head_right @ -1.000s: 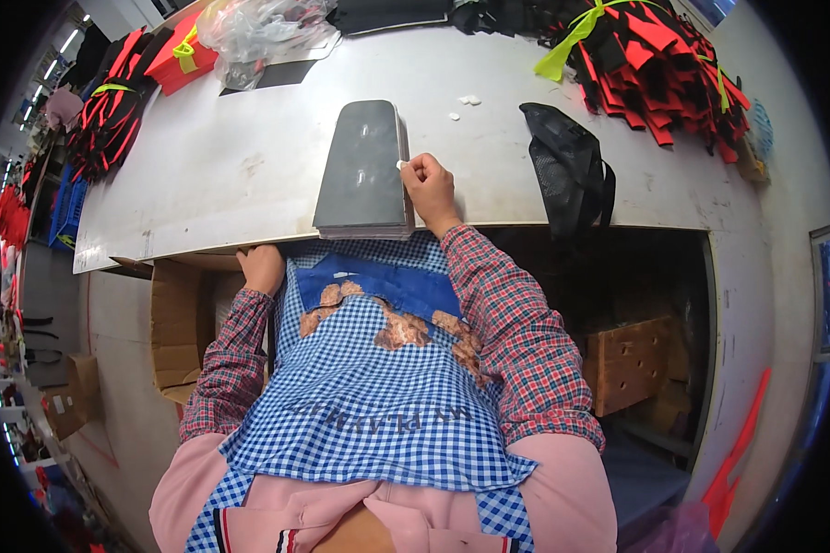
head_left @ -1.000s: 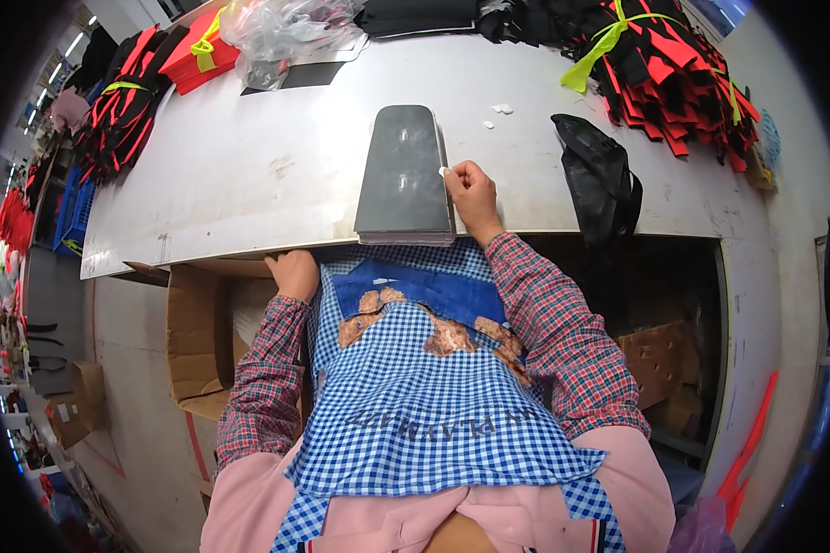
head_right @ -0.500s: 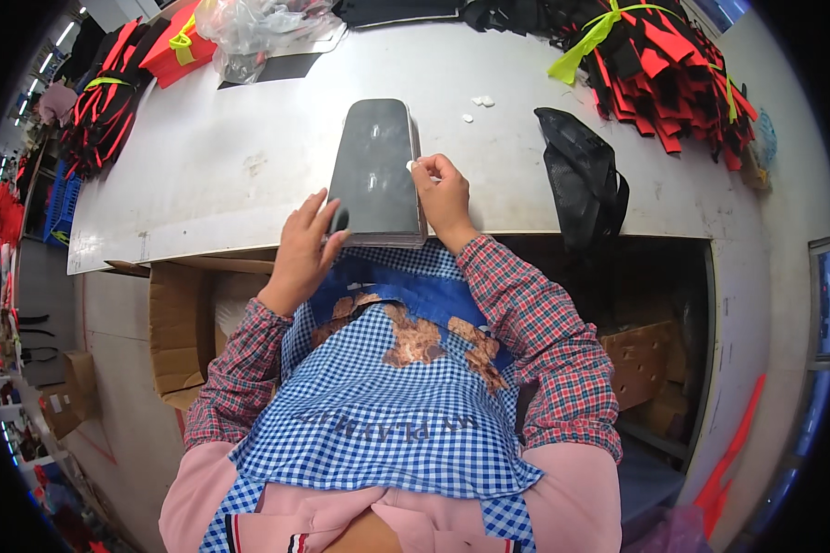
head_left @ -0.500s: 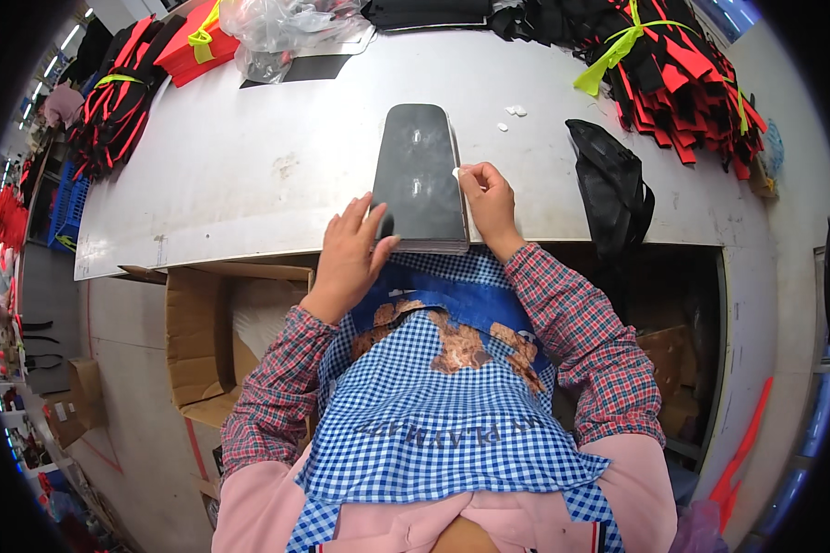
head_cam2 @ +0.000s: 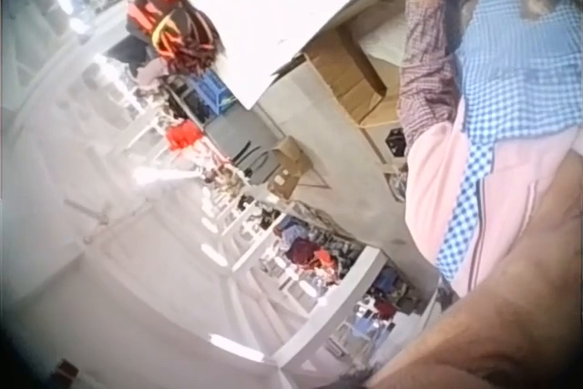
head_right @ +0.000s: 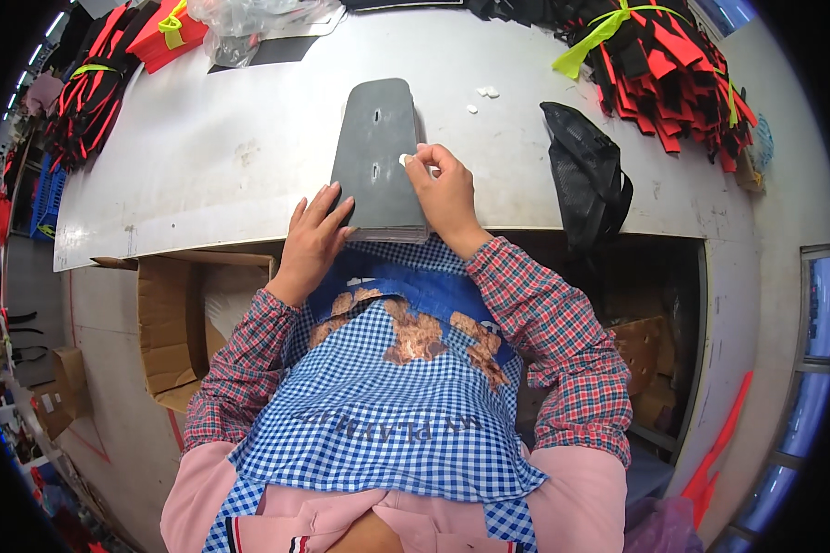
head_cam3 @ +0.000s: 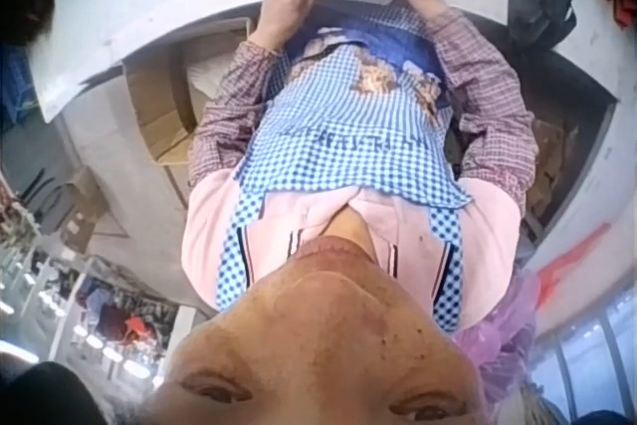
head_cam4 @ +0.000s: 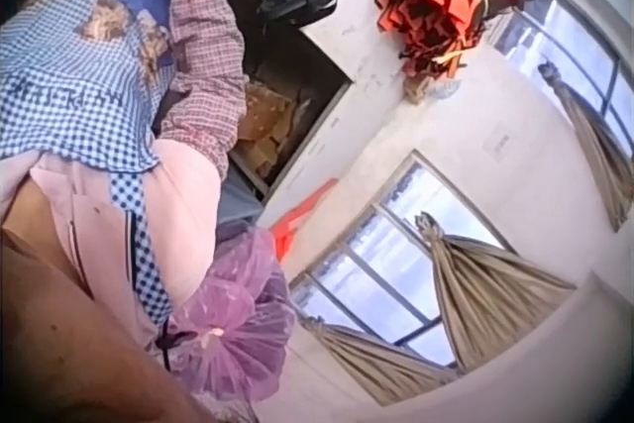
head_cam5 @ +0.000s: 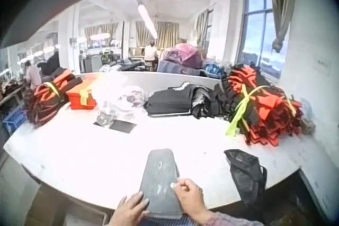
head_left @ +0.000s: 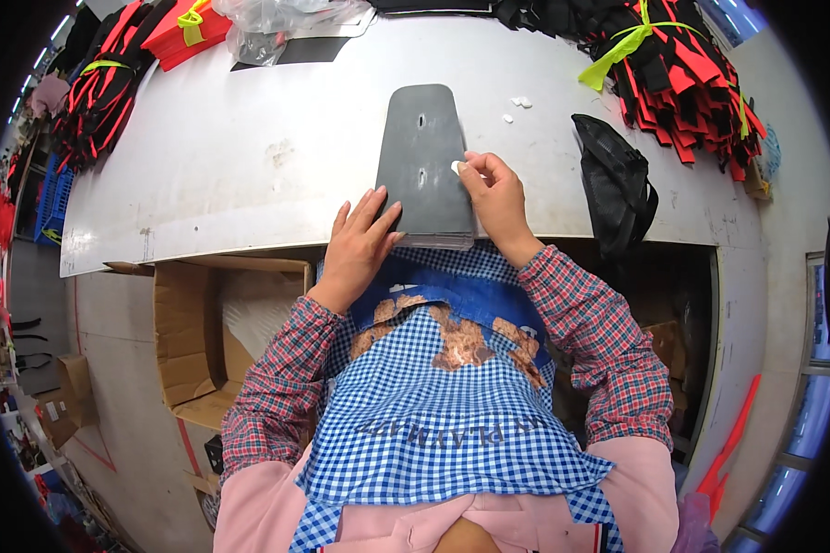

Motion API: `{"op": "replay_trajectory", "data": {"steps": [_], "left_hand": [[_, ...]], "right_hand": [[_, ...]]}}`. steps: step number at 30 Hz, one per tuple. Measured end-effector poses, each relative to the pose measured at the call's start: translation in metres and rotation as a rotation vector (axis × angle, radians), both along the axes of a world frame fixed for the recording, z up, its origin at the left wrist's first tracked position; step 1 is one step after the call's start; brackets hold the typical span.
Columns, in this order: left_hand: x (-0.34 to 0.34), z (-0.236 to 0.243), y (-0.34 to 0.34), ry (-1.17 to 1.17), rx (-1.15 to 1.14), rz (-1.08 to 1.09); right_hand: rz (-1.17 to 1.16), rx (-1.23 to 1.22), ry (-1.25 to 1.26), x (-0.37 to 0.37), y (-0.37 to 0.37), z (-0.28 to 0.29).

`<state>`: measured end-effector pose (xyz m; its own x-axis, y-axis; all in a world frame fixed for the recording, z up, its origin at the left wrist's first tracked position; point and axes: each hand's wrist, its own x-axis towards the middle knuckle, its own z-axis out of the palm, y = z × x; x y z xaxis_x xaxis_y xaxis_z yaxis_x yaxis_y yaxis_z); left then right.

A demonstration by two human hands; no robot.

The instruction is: Marking templates on black material pieces using a white marker or chalk at a workbench.

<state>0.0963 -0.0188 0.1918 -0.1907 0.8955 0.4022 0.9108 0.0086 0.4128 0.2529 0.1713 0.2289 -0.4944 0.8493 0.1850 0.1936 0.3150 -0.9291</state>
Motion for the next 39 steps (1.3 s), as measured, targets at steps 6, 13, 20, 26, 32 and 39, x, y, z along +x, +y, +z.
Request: {"op": "replay_trajectory", "data": {"steps": [6, 13, 20, 26, 32, 39], "left_hand": [[-0.001, -0.002, 0.0, 0.026, -0.004, 0.008], [-0.003, 0.02, 0.006, -0.248, 0.151, 0.024], [0.009, 0.04, 0.023, -0.397, 0.119, 0.022], [0.004, 0.047, 0.046, -0.347, -0.1, -0.042], [-0.009, 0.039, 0.06, -0.396, -0.087, -0.029], [-0.012, 0.04, 0.061, -0.412, -0.066, -0.07]], "right_hand": [[0.115, -0.317, 0.103, -0.005, 0.002, 0.007], [0.075, -0.021, 0.005, -0.009, 0.016, -0.005], [0.01, -0.587, 0.481, 0.034, 0.027, 0.024], [0.143, -0.939, 0.514, 0.054, -0.007, 0.028], [0.309, -1.083, 0.551, 0.044, -0.037, 0.027], [0.209, -1.074, 0.569, 0.025, -0.051, 0.021]]}}
